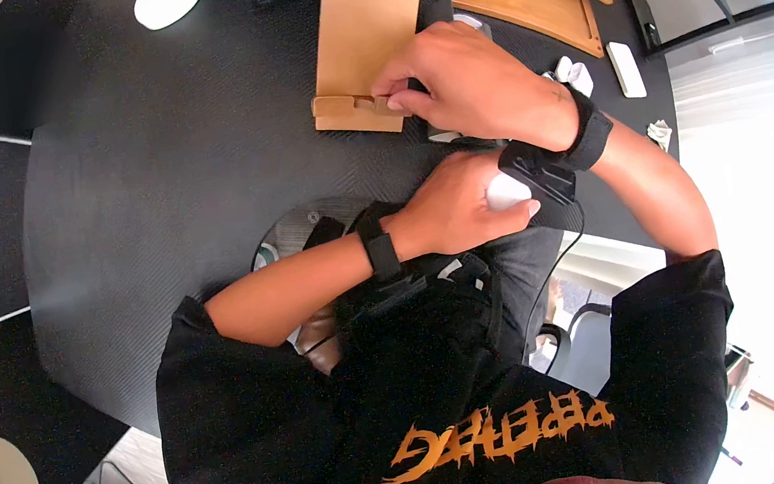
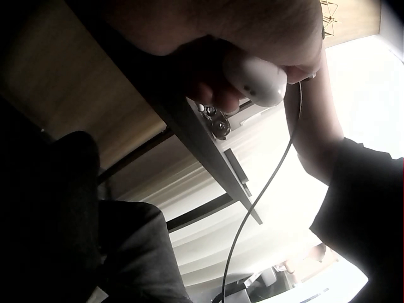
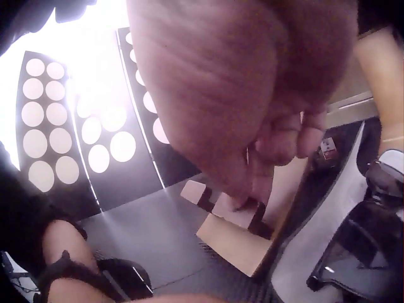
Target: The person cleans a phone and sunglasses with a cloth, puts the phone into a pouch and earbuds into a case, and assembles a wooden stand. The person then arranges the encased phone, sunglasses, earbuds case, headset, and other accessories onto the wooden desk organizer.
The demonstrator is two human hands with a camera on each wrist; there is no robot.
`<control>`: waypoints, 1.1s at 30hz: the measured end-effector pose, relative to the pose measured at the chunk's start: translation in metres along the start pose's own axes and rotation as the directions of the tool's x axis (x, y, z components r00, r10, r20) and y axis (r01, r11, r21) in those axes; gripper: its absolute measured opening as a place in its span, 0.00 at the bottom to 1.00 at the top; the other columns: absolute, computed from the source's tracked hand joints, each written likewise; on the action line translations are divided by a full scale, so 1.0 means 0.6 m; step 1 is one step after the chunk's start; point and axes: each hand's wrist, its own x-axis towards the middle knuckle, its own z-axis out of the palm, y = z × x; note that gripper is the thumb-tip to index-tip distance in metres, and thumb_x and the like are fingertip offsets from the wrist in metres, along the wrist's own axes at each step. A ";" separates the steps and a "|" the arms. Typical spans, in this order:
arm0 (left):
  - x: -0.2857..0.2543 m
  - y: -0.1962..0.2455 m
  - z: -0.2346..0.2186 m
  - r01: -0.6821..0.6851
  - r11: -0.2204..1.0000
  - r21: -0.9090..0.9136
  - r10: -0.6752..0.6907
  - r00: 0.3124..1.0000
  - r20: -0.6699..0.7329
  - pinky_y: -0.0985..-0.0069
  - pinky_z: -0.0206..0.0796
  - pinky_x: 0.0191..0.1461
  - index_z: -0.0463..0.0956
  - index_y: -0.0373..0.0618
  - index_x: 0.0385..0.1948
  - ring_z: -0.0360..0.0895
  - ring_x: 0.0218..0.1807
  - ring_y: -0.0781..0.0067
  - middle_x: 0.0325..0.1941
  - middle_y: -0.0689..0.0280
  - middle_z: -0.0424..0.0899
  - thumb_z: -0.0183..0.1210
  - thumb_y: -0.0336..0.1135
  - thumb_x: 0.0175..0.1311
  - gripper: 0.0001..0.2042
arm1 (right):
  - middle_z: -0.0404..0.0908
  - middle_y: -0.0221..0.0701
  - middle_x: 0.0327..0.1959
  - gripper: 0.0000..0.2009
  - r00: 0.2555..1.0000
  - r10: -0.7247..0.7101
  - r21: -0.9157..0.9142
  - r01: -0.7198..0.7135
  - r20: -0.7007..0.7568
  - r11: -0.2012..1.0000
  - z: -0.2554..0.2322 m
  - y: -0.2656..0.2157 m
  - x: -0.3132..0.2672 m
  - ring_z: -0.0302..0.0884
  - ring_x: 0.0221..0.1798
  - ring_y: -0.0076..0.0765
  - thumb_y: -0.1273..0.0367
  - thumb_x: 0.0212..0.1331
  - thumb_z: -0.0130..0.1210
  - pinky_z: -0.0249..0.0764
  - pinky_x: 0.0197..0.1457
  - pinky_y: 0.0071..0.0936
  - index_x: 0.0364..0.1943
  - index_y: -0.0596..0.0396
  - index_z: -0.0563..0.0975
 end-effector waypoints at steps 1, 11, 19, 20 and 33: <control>0.001 -0.002 0.002 -0.050 0.998 0.024 0.051 0.998 -0.033 0.63 0.77 0.45 0.80 0.39 0.45 0.87 0.37 0.57 0.36 0.58 0.89 0.72 0.39 0.63 0.16 | 0.90 0.45 0.37 0.09 1.000 0.011 -0.005 -0.011 -0.009 1.000 0.000 0.003 -0.002 0.88 0.47 0.54 0.72 0.59 0.65 0.82 0.54 0.48 0.41 0.55 0.90; 0.000 0.012 0.001 0.125 0.991 0.036 -0.126 0.992 0.029 0.72 0.68 0.32 0.75 0.42 0.35 0.79 0.26 0.77 0.24 0.65 0.79 0.71 0.35 0.65 0.12 | 0.90 0.37 0.38 0.08 0.974 0.088 -0.210 -0.133 -0.211 0.969 -0.038 0.053 -0.007 0.86 0.49 0.51 0.69 0.65 0.62 0.76 0.58 0.47 0.45 0.51 0.88; 0.003 0.016 -0.001 0.143 0.988 0.054 -0.146 0.988 0.048 0.74 0.68 0.32 0.76 0.42 0.35 0.78 0.27 0.79 0.25 0.65 0.81 0.69 0.33 0.66 0.10 | 0.92 0.36 0.43 0.10 0.925 0.064 -0.334 -0.199 -0.374 0.922 -0.121 0.163 -0.042 0.89 0.47 0.48 0.68 0.64 0.66 0.80 0.56 0.45 0.47 0.54 0.88; 0.002 0.014 0.001 0.154 0.987 0.034 -0.156 0.987 0.050 0.74 0.68 0.32 0.76 0.43 0.35 0.78 0.28 0.80 0.25 0.66 0.81 0.69 0.33 0.66 0.10 | 0.92 0.37 0.43 0.11 0.926 0.080 -0.308 -0.203 -0.369 0.929 -0.128 0.169 -0.049 0.89 0.48 0.49 0.68 0.64 0.66 0.80 0.56 0.45 0.47 0.54 0.88; 0.003 0.017 -0.003 0.199 0.980 0.025 -0.200 0.978 0.060 0.72 0.71 0.33 0.77 0.40 0.36 0.79 0.27 0.74 0.25 0.62 0.81 0.72 0.37 0.63 0.13 | 0.92 0.38 0.42 0.12 0.920 0.221 -0.337 -0.330 -0.323 0.882 -0.122 0.273 -0.065 0.88 0.50 0.51 0.69 0.64 0.66 0.81 0.57 0.45 0.50 0.53 0.88</control>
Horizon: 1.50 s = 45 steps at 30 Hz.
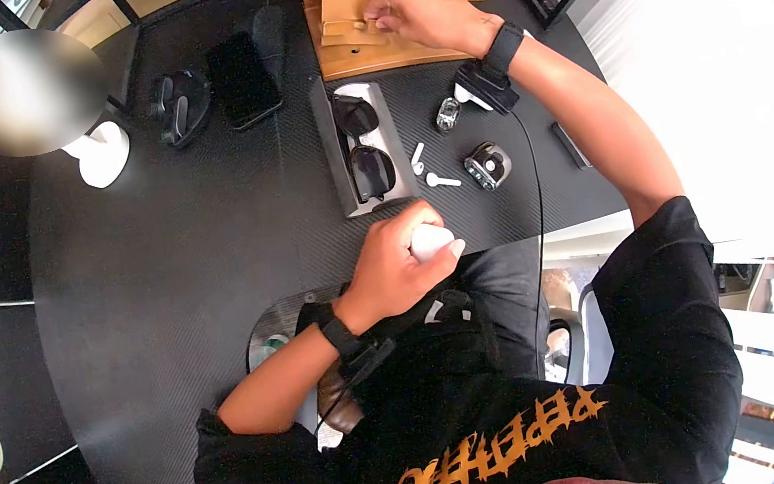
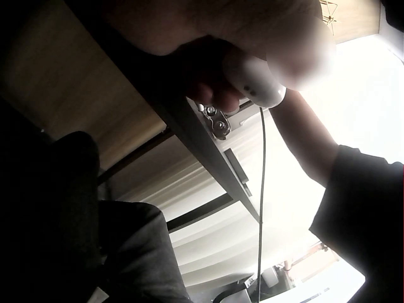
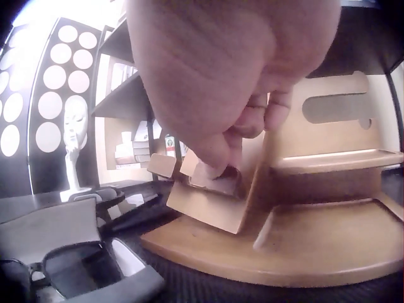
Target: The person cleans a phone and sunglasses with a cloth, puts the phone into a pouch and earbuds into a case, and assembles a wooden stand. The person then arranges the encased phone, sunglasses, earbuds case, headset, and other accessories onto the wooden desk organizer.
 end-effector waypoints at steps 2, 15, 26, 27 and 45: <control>0.000 0.003 0.001 -0.026 0.999 0.020 0.026 1.000 0.001 0.74 0.68 0.31 0.76 0.43 0.35 0.78 0.26 0.78 0.25 0.66 0.81 0.71 0.35 0.65 0.11 | 0.92 0.38 0.42 0.12 1.000 -0.003 -0.043 0.002 -0.013 0.999 0.010 0.001 0.003 0.88 0.50 0.51 0.69 0.64 0.66 0.81 0.57 0.46 0.49 0.53 0.88; 0.000 -0.001 0.000 -0.006 1.000 0.030 0.005 1.000 0.018 0.73 0.69 0.33 0.75 0.42 0.36 0.79 0.28 0.77 0.26 0.65 0.81 0.70 0.36 0.66 0.12 | 0.91 0.43 0.42 0.12 0.998 -0.049 -0.087 0.047 -0.027 0.995 0.042 0.022 0.022 0.88 0.50 0.55 0.68 0.61 0.64 0.81 0.57 0.50 0.48 0.48 0.89; -0.006 -0.031 0.010 0.100 0.973 -0.210 -0.133 0.980 -0.145 0.72 0.76 0.44 0.75 0.37 0.48 0.85 0.40 0.75 0.37 0.58 0.87 0.67 0.45 0.75 0.18 | 0.89 0.36 0.41 0.19 0.985 -0.108 0.391 0.152 -0.132 0.908 -0.024 -0.120 -0.104 0.88 0.45 0.49 0.54 0.65 0.68 0.82 0.48 0.43 0.50 0.53 0.87; -0.005 -0.030 0.011 0.103 0.972 -0.211 -0.134 0.982 -0.136 0.72 0.76 0.44 0.75 0.37 0.48 0.85 0.40 0.75 0.37 0.58 0.87 0.67 0.45 0.75 0.18 | 0.88 0.35 0.38 0.22 0.988 -0.134 0.450 0.154 -0.077 0.880 -0.028 -0.136 -0.127 0.87 0.39 0.47 0.53 0.65 0.69 0.81 0.44 0.41 0.52 0.55 0.86; -0.003 -0.012 0.014 0.128 0.955 -0.268 -0.148 0.987 -0.056 0.74 0.79 0.56 0.68 0.33 0.66 0.83 0.55 0.75 0.57 0.58 0.84 0.61 0.28 0.77 0.20 | 0.83 0.30 0.55 0.30 0.990 -0.121 0.485 0.141 -0.073 0.863 -0.017 -0.177 -0.323 0.89 0.46 0.46 0.52 0.53 0.74 0.85 0.44 0.42 0.61 0.44 0.81</control>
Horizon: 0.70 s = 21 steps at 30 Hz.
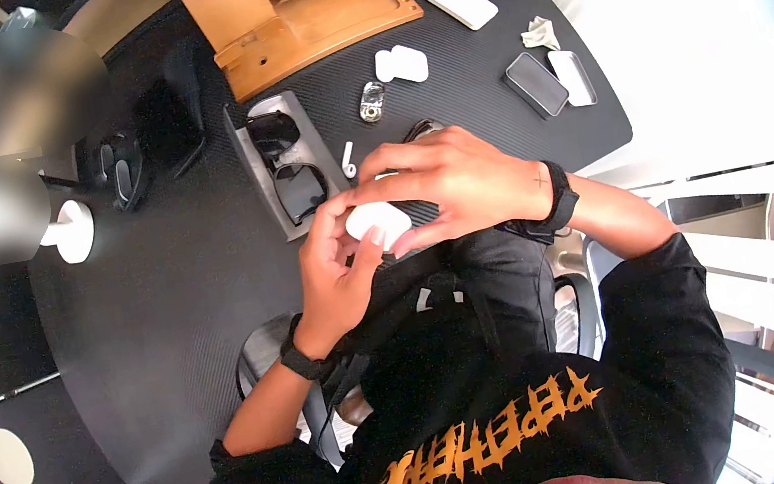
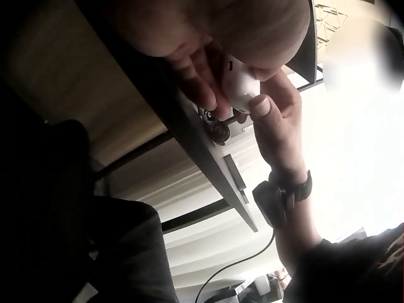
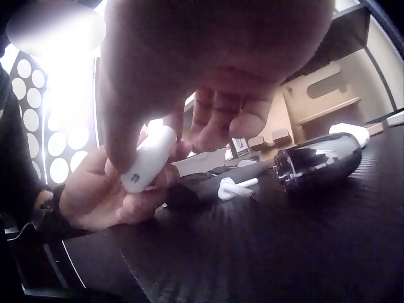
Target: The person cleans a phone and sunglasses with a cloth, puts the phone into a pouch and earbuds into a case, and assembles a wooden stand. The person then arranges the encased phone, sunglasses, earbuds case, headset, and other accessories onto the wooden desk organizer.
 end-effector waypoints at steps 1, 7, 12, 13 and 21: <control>0.001 0.004 0.002 0.021 1.000 -0.020 -0.021 1.000 0.002 0.74 0.79 0.56 0.67 0.33 0.67 0.84 0.54 0.75 0.58 0.57 0.84 0.61 0.28 0.77 0.22 | 0.83 0.30 0.55 0.30 1.000 0.007 -0.001 -0.007 -0.004 1.000 -0.002 0.000 -0.005 0.89 0.46 0.46 0.52 0.53 0.74 0.85 0.44 0.42 0.61 0.44 0.81; 0.001 0.003 0.003 0.045 0.999 0.026 -0.046 0.999 0.022 0.78 0.77 0.51 0.63 0.33 0.70 0.85 0.48 0.77 0.55 0.55 0.88 0.63 0.28 0.75 0.26 | 0.86 0.30 0.44 0.27 0.992 0.037 -0.027 -0.040 -0.118 0.999 0.002 0.012 -0.029 0.87 0.37 0.42 0.55 0.53 0.77 0.82 0.38 0.34 0.57 0.48 0.84; 0.001 -0.002 0.008 -0.004 0.997 0.077 0.004 1.000 0.003 0.79 0.77 0.48 0.63 0.34 0.71 0.85 0.45 0.78 0.52 0.57 0.89 0.65 0.28 0.74 0.28 | 0.87 0.29 0.37 0.20 0.917 0.390 0.347 -0.393 0.082 0.851 -0.008 0.001 -0.040 0.78 0.25 0.22 0.68 0.56 0.77 0.71 0.30 0.25 0.52 0.51 0.85; 0.001 -0.002 0.008 0.000 0.998 0.066 -0.001 1.000 0.004 0.80 0.77 0.47 0.65 0.34 0.70 0.85 0.44 0.79 0.52 0.58 0.90 0.66 0.28 0.73 0.27 | 0.87 0.29 0.37 0.20 0.919 0.384 0.350 -0.389 0.087 0.852 -0.015 0.002 -0.039 0.78 0.25 0.22 0.68 0.56 0.77 0.71 0.30 0.25 0.52 0.51 0.85; -0.002 0.002 -0.001 -0.029 0.981 0.191 0.017 0.998 0.061 0.82 0.74 0.47 0.72 0.37 0.64 0.84 0.44 0.82 0.52 0.61 0.89 0.65 0.25 0.72 0.21 | 0.88 0.25 0.43 0.19 0.733 0.636 0.341 -0.550 -0.241 0.762 -0.074 0.057 -0.077 0.66 0.25 0.08 0.76 0.63 0.68 0.60 0.28 0.15 0.58 0.54 0.83</control>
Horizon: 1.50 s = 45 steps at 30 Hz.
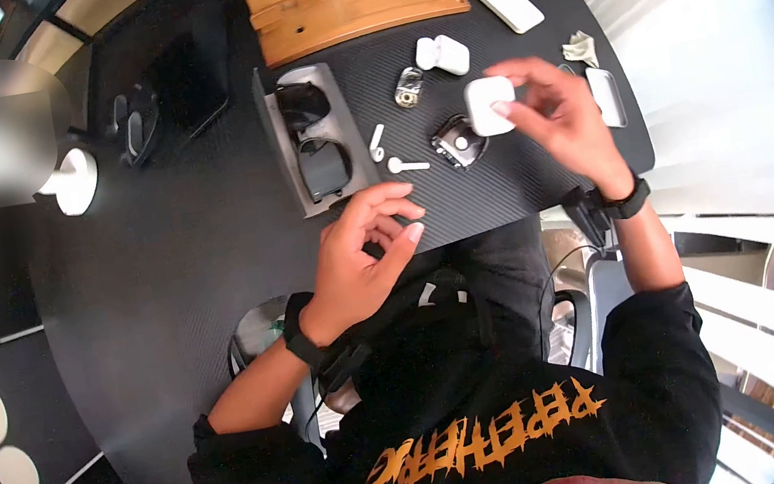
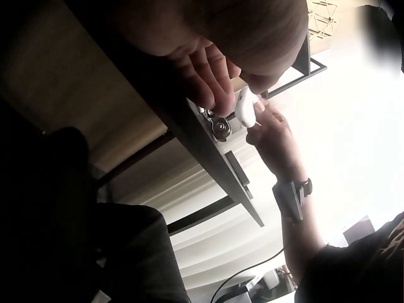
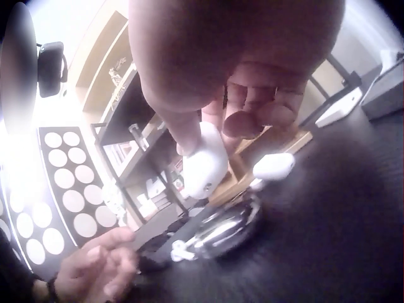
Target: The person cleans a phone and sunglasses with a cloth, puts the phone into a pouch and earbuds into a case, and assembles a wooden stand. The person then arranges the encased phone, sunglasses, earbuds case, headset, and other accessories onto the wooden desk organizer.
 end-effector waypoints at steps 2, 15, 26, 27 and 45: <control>0.002 0.008 -0.002 -0.001 1.000 0.012 0.001 1.000 -0.010 0.82 0.74 0.46 0.75 0.37 0.63 0.84 0.43 0.84 0.51 0.62 0.90 0.65 0.24 0.71 0.19 | 0.87 0.23 0.40 0.18 0.998 0.033 -0.030 -0.034 -0.055 0.999 -0.017 0.019 0.008 0.65 0.25 0.08 0.74 0.66 0.68 0.60 0.27 0.15 0.59 0.55 0.83; 0.002 0.004 -0.002 -0.047 0.998 0.043 0.046 0.999 0.009 0.83 0.74 0.43 0.77 0.38 0.61 0.83 0.41 0.84 0.49 0.63 0.90 0.65 0.23 0.71 0.18 | 0.92 0.33 0.42 0.18 0.995 0.008 -0.377 -0.045 -0.101 0.925 -0.028 0.072 0.028 0.74 0.22 0.22 0.65 0.66 0.70 0.73 0.30 0.26 0.57 0.56 0.85; 0.000 -0.001 -0.005 -0.063 0.995 0.083 0.062 0.998 0.016 0.85 0.70 0.38 0.76 0.37 0.62 0.79 0.36 0.89 0.51 0.63 0.89 0.65 0.23 0.71 0.19 | 0.91 0.31 0.46 0.16 0.984 -0.040 -0.395 -0.031 -0.172 0.918 -0.020 0.039 -0.001 0.68 0.23 0.21 0.67 0.61 0.73 0.68 0.28 0.25 0.51 0.56 0.86; 0.000 0.001 -0.003 -0.038 0.998 0.042 0.040 0.999 -0.033 0.86 0.69 0.38 0.74 0.37 0.63 0.78 0.35 0.89 0.53 0.63 0.87 0.65 0.22 0.70 0.21 | 0.90 0.30 0.46 0.16 0.983 -0.020 -0.371 -0.049 -0.181 0.927 -0.019 0.035 -0.010 0.67 0.23 0.20 0.68 0.61 0.73 0.67 0.28 0.24 0.51 0.56 0.86; 0.037 0.079 -0.073 0.030 0.777 0.629 0.137 0.967 -0.215 0.79 0.73 0.41 0.65 0.39 0.77 0.76 0.31 0.80 0.57 0.59 0.86 0.65 0.27 0.71 0.32 | 0.86 0.39 0.60 0.14 0.878 -0.123 -0.519 -0.155 -0.463 0.841 -0.129 0.133 -0.073 0.82 0.59 0.44 0.63 0.64 0.70 0.77 0.61 0.37 0.51 0.52 0.88</control>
